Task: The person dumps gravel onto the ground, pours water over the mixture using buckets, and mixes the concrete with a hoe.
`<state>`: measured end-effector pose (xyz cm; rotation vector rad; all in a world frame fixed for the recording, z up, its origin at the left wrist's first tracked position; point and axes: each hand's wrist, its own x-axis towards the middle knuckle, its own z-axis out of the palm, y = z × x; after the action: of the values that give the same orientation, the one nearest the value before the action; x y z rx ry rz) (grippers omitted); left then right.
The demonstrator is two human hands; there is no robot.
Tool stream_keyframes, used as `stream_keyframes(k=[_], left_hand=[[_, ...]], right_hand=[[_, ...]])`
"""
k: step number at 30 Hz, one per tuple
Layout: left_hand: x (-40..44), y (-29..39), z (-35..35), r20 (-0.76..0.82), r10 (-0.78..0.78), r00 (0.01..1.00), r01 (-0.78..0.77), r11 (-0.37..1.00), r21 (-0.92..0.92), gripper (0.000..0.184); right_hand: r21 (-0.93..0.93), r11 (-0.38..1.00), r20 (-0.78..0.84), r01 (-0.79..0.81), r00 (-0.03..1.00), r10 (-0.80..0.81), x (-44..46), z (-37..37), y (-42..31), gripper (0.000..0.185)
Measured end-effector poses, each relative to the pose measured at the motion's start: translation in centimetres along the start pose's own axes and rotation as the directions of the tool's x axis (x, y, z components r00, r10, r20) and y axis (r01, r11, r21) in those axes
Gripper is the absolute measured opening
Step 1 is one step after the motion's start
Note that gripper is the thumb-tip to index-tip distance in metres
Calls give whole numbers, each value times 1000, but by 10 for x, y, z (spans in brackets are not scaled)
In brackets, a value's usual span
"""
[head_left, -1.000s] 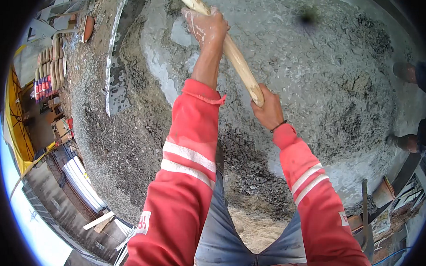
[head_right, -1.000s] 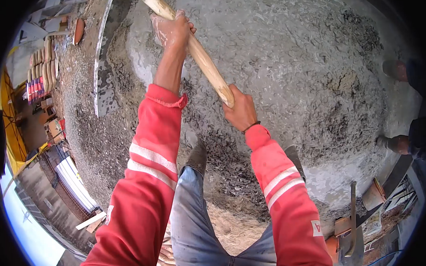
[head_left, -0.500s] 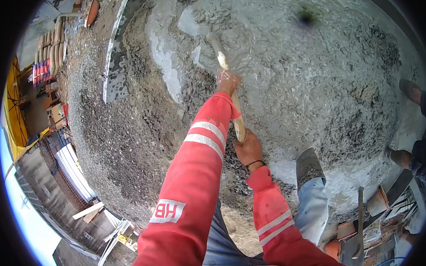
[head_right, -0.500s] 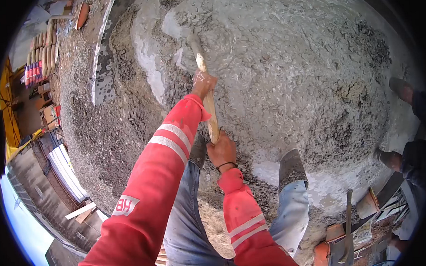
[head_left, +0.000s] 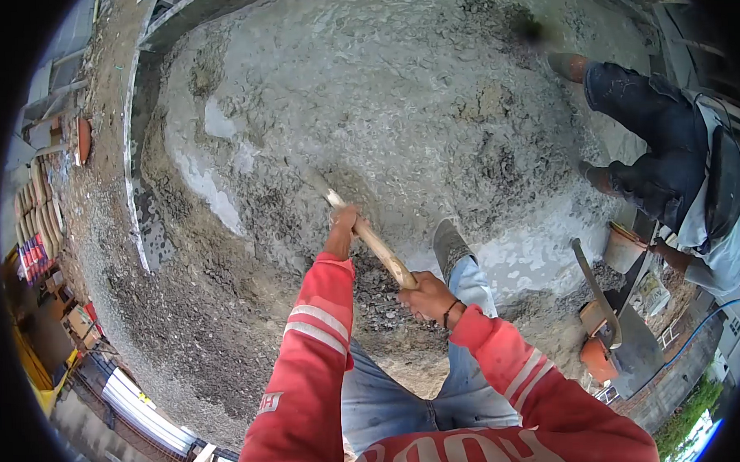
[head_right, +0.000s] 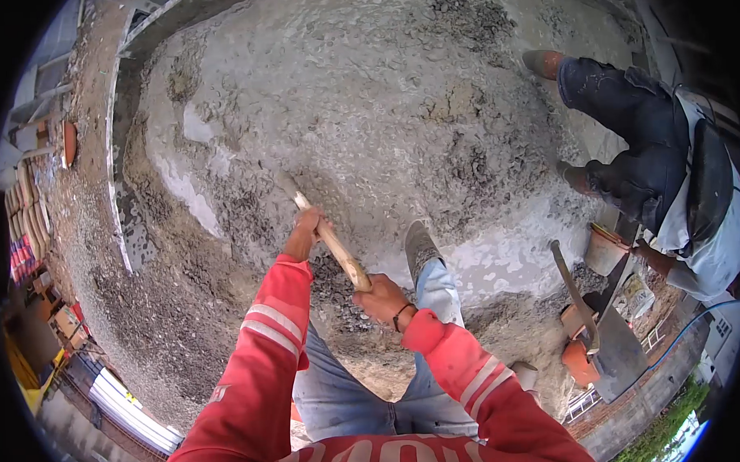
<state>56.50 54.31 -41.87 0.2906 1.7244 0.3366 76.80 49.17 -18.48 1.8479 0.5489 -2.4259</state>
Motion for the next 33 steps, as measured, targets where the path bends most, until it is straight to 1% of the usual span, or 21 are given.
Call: stream_keyframes(k=[1,2,3,5,6,7,8,10,12,14,15,17,18,19,22,24,25,28,30,32,33], left_hand=[[-21,17,19,-97,-326,940,257,869,-423,11],[-37,26,38,-97,-330,939,265,874,-407,11],[-49,32,55,-7,-334,943,280,802,-528,13],[-62,42,103,106,-266,958,266,686,-677,18],[-80,46,136,172,-271,947,310,628,-714,15],[-86,33,175,261,-271,927,376,693,-616,9],[-119,33,221,261,-243,934,356,596,-720,9],[-159,35,285,340,-266,902,431,510,-745,10],[-197,43,307,397,-295,869,492,425,-760,12],[-223,42,296,429,-148,891,453,322,-831,14],[-224,45,276,420,-154,895,447,316,-837,14],[-209,65,203,296,-47,954,292,370,-882,18],[-191,77,157,238,-14,971,224,390,-893,21],[-170,91,103,161,15,987,142,399,-906,23],[-119,163,-72,-197,168,966,-257,519,-815,20],[-83,191,-176,-443,327,835,-548,567,-615,20],[-58,196,-221,-548,330,769,-626,566,-537,13],[7,174,-322,-678,330,657,-505,860,-71,17],[37,131,-344,-741,266,616,-263,957,125,26],[90,40,-338,-769,242,592,-58,964,259,34],[129,-33,-330,-613,406,677,-7,837,547,33]], right_hand=[[0,1000,-10,27,1000,-27,-26,-21,-6,16],[-114,989,-18,91,995,-94,-46,-48,-1,16],[-226,962,-17,154,987,-162,-66,-77,10,17],[-490,804,-64,337,906,-419,-105,-135,45,19],[-595,781,-107,189,945,-310,-133,-161,47,22],[-595,788,-153,158,940,-304,-155,-190,58,25],[-654,756,-221,30,948,-230,-172,-220,71,23],[-880,453,-298,-142,908,-294,-192,-273,113,24],[-914,316,-372,-255,838,-399,-201,-312,145,23],[-910,348,-368,-224,823,-433,-184,-320,149,21],[-907,383,-354,-174,806,-473,-172,-319,148,20],[-936,350,-224,-44,841,-493,-124,-273,118,19],[-943,315,-97,107,818,-567,-89,-243,106,21],[-910,363,-39,200,830,-556,-59,-197,79,24],[-829,344,108,442,729,-676,43,-44,11,32],[-700,424,148,575,697,-702,98,66,-51,36],[-662,441,161,605,690,-705,136,115,-67,41],[-581,438,201,686,642,-740,220,230,-111,41],[-576,430,229,695,642,-731,251,262,-100,39],[-659,543,214,520,822,-527,264,265,-54,38],[-707,571,163,416,883,-440,260,257,-19,38]])
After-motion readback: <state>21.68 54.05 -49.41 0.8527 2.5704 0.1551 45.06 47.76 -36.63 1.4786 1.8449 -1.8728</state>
